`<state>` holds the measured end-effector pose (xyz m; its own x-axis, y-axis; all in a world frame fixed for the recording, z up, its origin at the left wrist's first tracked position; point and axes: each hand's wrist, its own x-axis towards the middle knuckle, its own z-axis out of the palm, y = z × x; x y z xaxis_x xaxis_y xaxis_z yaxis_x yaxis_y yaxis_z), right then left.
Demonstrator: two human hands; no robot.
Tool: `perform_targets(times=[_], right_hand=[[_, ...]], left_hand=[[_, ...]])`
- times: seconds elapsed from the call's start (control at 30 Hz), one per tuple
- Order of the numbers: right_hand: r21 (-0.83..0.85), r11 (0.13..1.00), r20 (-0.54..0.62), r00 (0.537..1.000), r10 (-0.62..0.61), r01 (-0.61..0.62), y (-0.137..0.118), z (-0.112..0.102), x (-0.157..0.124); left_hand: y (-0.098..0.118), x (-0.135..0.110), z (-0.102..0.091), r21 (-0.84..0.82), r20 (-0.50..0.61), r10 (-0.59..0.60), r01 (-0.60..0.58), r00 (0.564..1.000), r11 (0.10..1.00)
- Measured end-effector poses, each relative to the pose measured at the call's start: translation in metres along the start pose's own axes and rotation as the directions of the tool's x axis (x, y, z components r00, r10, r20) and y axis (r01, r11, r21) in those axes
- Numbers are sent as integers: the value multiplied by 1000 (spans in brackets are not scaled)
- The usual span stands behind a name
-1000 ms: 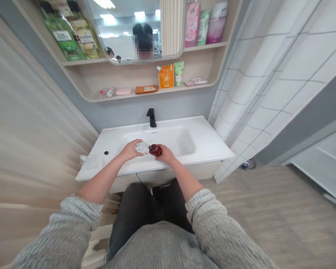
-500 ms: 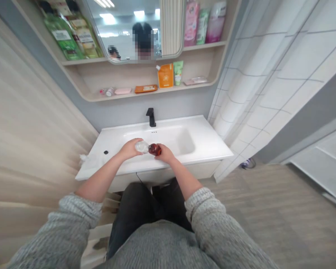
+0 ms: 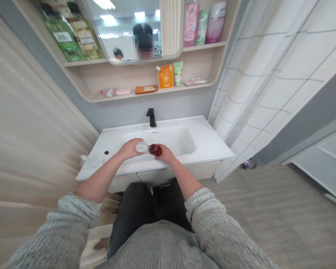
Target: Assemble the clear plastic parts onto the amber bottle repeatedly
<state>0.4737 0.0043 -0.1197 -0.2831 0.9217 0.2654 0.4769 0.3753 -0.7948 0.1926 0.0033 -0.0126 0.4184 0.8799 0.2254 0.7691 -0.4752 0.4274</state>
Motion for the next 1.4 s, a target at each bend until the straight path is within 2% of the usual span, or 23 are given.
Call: perform_targets(times=[0.3,1.4], right_hand=[[-8,1000,5,1000,-2,2,0,0,0],[-11,999,-24,999,32,-32,3,1,0]], left_hand=[[3,2,-3,63,20,2,-3,1000,998],[7,5,-5,94,14,7,-9,1000,995]])
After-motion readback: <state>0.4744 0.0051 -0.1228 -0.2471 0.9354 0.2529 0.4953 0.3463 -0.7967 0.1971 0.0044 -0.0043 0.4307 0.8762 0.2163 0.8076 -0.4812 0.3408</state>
